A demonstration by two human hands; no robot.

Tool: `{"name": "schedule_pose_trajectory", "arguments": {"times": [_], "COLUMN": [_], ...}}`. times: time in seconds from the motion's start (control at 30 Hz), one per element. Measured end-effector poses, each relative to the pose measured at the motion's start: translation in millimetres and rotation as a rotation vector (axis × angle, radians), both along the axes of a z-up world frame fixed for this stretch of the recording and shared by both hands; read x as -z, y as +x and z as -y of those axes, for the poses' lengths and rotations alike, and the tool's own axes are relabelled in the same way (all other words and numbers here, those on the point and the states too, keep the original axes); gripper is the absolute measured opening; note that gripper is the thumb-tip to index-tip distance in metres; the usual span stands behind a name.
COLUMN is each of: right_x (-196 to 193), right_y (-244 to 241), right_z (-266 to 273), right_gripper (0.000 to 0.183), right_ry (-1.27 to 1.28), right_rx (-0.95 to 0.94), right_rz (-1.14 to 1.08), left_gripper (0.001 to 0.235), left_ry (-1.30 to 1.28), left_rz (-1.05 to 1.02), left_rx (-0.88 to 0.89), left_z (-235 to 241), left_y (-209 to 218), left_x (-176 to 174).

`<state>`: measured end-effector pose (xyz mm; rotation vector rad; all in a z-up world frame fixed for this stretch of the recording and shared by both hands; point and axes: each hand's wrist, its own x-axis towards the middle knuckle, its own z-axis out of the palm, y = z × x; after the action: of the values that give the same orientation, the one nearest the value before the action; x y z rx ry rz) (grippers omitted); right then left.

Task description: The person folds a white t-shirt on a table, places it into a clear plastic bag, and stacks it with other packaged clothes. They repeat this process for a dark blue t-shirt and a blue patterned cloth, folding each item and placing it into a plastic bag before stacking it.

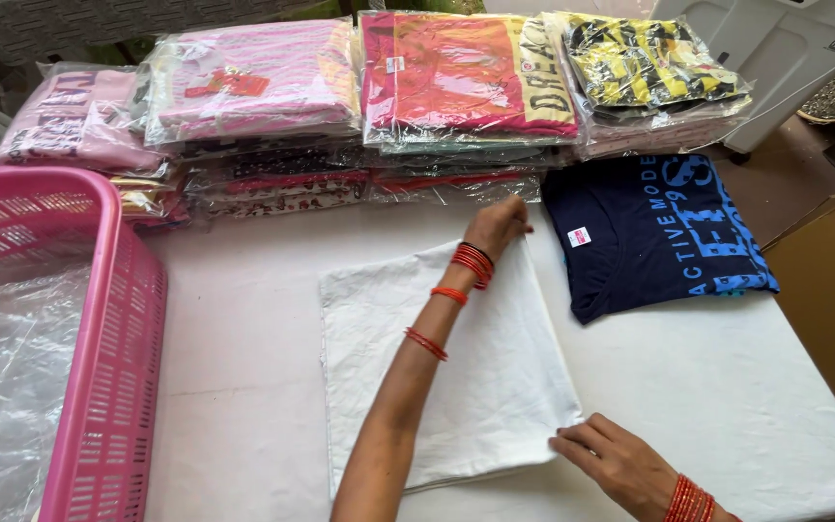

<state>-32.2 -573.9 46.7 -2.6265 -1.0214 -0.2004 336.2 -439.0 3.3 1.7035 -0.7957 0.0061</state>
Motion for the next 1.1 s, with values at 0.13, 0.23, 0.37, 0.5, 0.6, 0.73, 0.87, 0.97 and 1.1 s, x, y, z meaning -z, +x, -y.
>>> {"name": "schedule_pose_trajectory", "arguments": {"times": [0.13,0.23,0.37,0.5,0.6,0.73,0.87,0.97,1.1], "right_x": [8.9,-9.2,-5.1,58.2,64.8,41.6,43.9,58.4,73.4], "right_y": [4.4,33.4,104.0,173.8,222.8,272.5,296.8,293.6,260.5], "right_z": [17.4,4.4,-30.8,-68.8,-93.7,-91.9,-66.5,-48.8,-29.0], "right_gripper": [0.029,0.033,0.069,0.081,0.078,0.080,0.086,0.088,0.089], "right_ry": [-0.216,-0.122,-0.032,-0.183,-0.414,-0.531,-0.452,-0.381,-0.249], "right_rx": [0.148,0.235,0.238,0.146,0.162,0.363,0.617,0.709,0.753], "right_rz": [-0.285,-0.237,-0.043,-0.009,-0.083,-0.239,-0.307,-0.275,-0.200], "left_gripper": [0.026,0.033,0.034,0.043,0.062,0.072,0.062,0.060,0.061], "left_ry": [0.494,0.512,0.378,0.313,0.410,1.136,1.321,1.204,1.113], "left_rz": [0.300,0.384,0.044,0.035,0.132,0.086,-0.137,-0.309,-0.312], "left_rx": [-0.146,-0.190,-0.249,-0.373,-0.330,-0.346,-0.638,-0.822,-0.889], "left_z": [22.7,-1.4,-66.2,-113.0,-132.8,-156.0,-199.5,-224.6,-250.4], "left_y": [-3.5,-7.7,-28.8,-59.4,-60.5,-65.1,-55.0,-66.7,-65.6], "left_x": [27.9,33.4,6.9,39.7,73.2,27.1,9.3,-6.0,22.8]}}
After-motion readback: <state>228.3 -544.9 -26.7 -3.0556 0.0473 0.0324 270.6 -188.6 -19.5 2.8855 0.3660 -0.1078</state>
